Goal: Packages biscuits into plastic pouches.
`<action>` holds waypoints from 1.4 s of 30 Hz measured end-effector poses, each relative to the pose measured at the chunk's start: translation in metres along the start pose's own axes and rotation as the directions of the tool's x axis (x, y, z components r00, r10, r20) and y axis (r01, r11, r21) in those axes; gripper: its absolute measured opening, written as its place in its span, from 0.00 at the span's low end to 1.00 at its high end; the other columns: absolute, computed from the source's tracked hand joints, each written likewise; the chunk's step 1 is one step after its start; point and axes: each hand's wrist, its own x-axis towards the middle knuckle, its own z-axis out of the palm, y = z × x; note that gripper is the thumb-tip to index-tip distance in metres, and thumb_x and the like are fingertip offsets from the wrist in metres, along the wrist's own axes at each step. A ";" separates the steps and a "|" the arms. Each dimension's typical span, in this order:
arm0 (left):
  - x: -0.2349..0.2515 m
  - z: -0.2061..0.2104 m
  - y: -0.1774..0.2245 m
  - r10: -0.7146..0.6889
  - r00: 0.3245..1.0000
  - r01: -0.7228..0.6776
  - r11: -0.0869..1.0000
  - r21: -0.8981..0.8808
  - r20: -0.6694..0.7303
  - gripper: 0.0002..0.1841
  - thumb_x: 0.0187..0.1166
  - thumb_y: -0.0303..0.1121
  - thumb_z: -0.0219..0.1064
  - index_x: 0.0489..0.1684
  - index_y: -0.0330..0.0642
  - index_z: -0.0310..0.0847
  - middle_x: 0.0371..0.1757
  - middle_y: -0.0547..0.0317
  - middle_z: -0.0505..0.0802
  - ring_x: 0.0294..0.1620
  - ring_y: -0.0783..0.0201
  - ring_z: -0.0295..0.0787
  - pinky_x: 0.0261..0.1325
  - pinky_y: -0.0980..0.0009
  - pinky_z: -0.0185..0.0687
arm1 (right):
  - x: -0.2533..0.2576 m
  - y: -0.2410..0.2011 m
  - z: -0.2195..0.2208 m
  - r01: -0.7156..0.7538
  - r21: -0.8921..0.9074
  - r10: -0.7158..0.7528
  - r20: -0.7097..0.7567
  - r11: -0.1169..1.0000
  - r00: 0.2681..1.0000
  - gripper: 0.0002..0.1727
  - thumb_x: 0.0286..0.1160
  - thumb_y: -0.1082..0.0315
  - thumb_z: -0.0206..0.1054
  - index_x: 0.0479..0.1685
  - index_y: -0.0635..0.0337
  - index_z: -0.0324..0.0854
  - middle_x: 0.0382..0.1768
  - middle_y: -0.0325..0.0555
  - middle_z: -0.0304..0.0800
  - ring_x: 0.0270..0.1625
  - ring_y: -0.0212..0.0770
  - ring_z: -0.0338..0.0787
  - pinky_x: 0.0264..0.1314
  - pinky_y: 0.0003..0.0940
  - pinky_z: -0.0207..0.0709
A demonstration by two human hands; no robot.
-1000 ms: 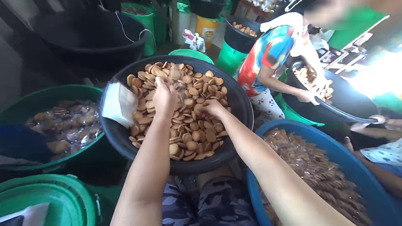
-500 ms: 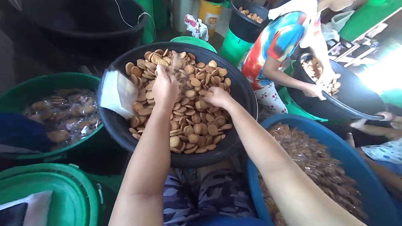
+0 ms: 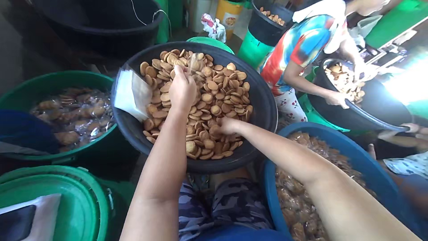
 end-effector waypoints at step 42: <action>0.001 -0.006 -0.005 0.004 1.000 -0.004 0.999 -0.054 -0.001 0.20 0.92 0.36 0.44 0.78 0.46 0.70 0.57 0.43 0.91 0.59 0.44 0.90 0.59 0.39 0.81 | -0.026 0.038 -0.021 0.166 -0.740 -0.314 -0.064 0.652 0.947 0.31 0.71 0.57 0.78 0.77 0.51 0.79 0.74 0.64 0.76 0.62 0.64 0.88 0.63 0.63 0.82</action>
